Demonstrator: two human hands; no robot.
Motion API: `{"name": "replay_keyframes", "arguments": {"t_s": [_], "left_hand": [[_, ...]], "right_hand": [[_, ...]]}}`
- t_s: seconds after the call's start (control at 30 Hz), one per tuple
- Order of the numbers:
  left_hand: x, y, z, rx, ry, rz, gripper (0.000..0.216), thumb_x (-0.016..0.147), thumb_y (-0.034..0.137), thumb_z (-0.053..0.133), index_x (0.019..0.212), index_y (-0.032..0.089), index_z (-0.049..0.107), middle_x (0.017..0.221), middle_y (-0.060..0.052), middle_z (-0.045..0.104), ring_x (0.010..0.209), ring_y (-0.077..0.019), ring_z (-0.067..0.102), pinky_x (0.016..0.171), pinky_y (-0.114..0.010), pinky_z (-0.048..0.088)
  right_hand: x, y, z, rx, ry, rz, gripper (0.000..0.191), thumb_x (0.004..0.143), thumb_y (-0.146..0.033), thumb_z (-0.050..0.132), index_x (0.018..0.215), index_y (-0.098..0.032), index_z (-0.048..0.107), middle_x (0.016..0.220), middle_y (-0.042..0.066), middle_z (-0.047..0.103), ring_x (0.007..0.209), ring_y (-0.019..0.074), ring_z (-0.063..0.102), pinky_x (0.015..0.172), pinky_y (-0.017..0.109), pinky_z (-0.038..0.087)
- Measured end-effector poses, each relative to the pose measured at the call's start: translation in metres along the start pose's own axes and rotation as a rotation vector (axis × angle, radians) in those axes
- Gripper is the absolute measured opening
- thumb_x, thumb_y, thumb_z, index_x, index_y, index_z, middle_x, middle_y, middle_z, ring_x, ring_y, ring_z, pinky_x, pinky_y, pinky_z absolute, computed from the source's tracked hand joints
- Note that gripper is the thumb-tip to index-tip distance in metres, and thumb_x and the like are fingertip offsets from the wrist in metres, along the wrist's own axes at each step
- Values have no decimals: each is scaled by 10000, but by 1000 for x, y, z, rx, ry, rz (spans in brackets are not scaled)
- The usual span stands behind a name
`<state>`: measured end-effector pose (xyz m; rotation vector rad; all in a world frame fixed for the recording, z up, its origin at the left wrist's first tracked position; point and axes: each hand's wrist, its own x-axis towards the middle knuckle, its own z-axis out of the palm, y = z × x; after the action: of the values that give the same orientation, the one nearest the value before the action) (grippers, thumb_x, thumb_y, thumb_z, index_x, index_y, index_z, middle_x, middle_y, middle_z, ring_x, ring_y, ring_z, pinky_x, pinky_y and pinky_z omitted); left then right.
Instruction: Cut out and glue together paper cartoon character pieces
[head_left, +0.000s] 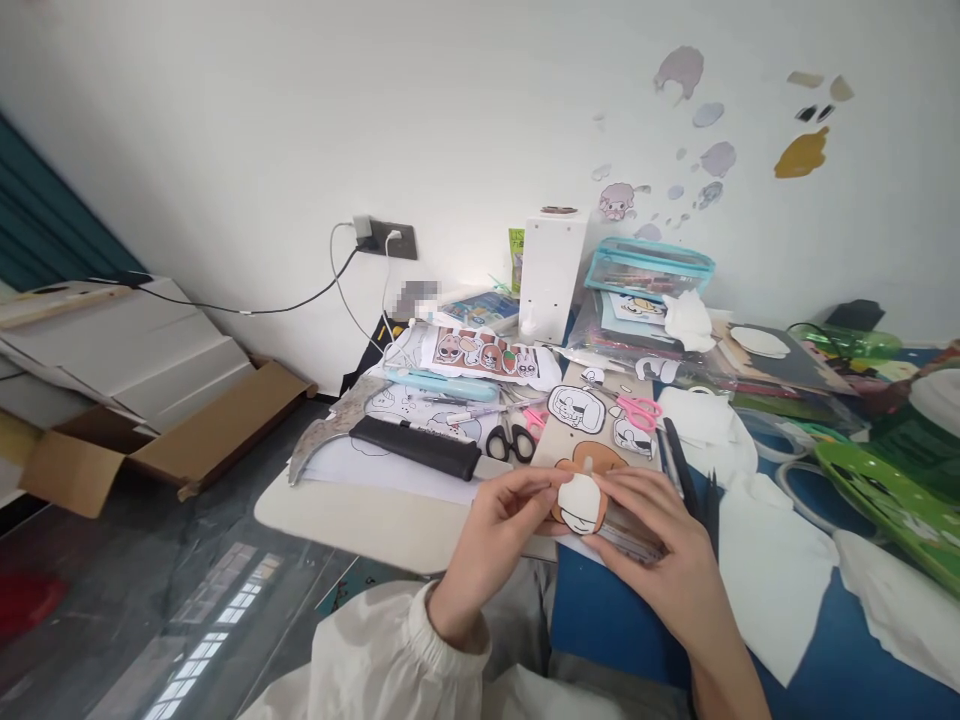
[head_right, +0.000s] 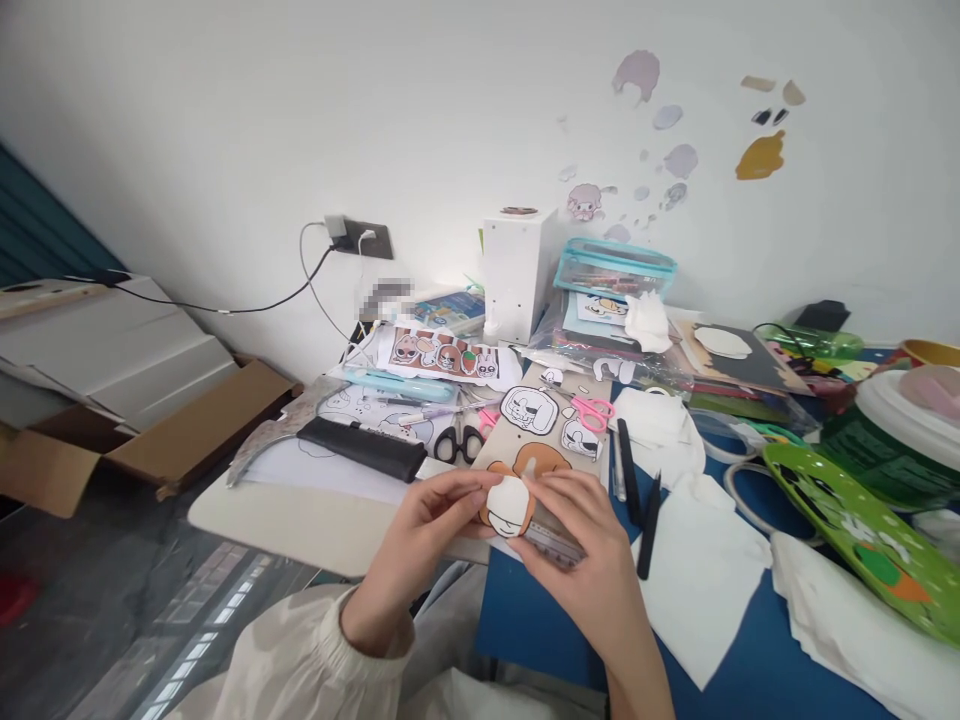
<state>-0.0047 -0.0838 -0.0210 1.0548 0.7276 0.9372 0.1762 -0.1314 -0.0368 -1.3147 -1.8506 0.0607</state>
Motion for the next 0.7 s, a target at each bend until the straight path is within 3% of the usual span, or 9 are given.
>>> {"name": "replay_keyframes", "arguments": {"t_s": [0.3,0.7], "left_hand": [[0,-2,-1,-6,-13,14,203,820,314,666,956,177,728,903,-54,717,769,-155,670,676,-236,580],[1,-4,0,6,-14,69,250,777,284,709,1004,180,703,1033,-81,721,847,-185,688,670,-236,587]], "right_hand": [[0,1,0,9,-17,10,417,803,-289,675,1207,-265,574,1099,76,651,1065,273,550,846,426,531],[1,0,1,24,-60,36,441,825,-283,649,1245,-299,514,1160,60,609,1112,256,507,894,416,502]]}}
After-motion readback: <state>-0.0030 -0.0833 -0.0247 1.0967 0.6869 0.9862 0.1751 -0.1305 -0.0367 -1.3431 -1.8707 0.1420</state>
